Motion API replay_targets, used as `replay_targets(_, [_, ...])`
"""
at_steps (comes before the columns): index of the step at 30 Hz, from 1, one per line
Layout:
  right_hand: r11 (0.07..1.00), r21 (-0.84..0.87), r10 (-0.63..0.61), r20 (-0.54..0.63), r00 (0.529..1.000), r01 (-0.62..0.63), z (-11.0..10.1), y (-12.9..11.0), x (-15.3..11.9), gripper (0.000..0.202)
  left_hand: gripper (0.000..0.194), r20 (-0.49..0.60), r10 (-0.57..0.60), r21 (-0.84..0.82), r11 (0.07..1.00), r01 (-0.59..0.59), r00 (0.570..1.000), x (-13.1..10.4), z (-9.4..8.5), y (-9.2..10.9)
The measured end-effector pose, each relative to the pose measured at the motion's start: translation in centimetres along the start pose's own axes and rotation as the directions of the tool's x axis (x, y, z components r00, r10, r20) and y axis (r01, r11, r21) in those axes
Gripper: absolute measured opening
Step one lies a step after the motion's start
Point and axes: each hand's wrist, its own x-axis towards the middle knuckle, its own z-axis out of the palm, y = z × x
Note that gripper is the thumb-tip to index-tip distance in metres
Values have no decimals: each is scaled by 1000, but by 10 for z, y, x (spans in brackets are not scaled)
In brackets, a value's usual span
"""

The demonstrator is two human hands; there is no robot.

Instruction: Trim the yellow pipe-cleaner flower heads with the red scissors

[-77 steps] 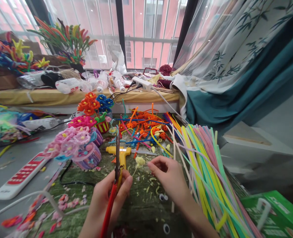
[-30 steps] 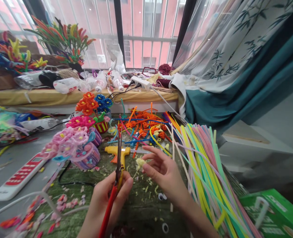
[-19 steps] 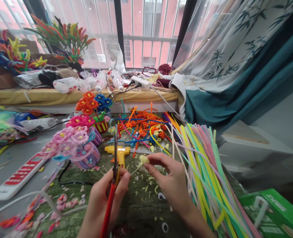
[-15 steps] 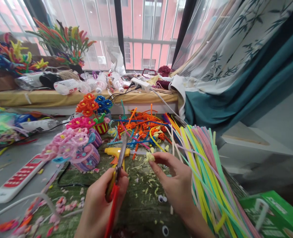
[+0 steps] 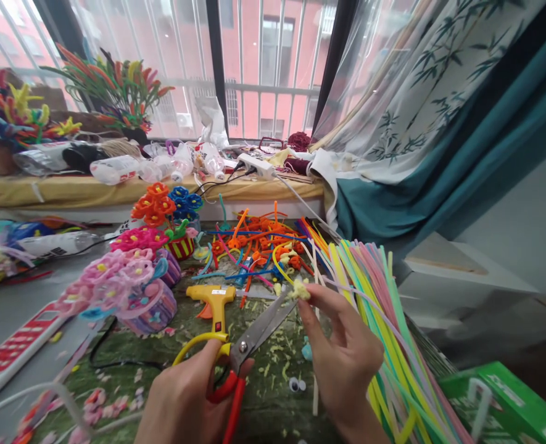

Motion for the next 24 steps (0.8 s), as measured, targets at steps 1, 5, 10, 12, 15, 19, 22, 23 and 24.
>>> replay_targets(1, [1000, 2, 0, 2, 1000, 0, 0, 0, 0, 15, 20, -3, 9, -6, 1000, -10, 1000, 0, 1, 0])
replay_targets(5, [1000, 10, -13, -6, 1000, 13, 1, 0, -1, 16, 23, 35, 11, -30, 1000, -10, 999, -1, 2, -1])
replay_targets(10, [1000, 7, -5, -4, 1000, 5, 1, -2, 0, 17, 23, 100, 34, -31, 999, -31, 994, -3, 3, -7])
replay_targets(12, [1000, 10, -1, -4, 1000, 1, 0, -3, 0, 16, 26, 101, 52, -29, 998, -49, 994, -4, 5, -9])
replay_targets(15, [1000, 8, 9, -8, 1000, -9, 0, -2, 0, 14, 27, 97, 68, -25, 997, -66, 993, -6, 8, -12])
replay_targets(19, [1000, -1, 21, -9, 1000, -21, 0, -1, 0, 14, 26, 106, 48, -30, 999, -45, 993, -7, 9, -13])
replay_targets(22, [1000, -6, 25, -17, 1000, -25, 1, -2, 0, 13, 27, 116, 60, -37, 998, -56, 991, -8, 9, -13])
replay_targets(23, [1000, -6, 25, -18, 1000, -25, 1, -3, 0, 12, 27, 132, 54, -37, 998, -49, 990, -8, 9, -13])
replay_targets(24, [1000, -4, 26, -19, 999, -26, 1, -3, 0, 12, 27, 148, 43, -37, 999, -38, 988, -8, 9, -12])
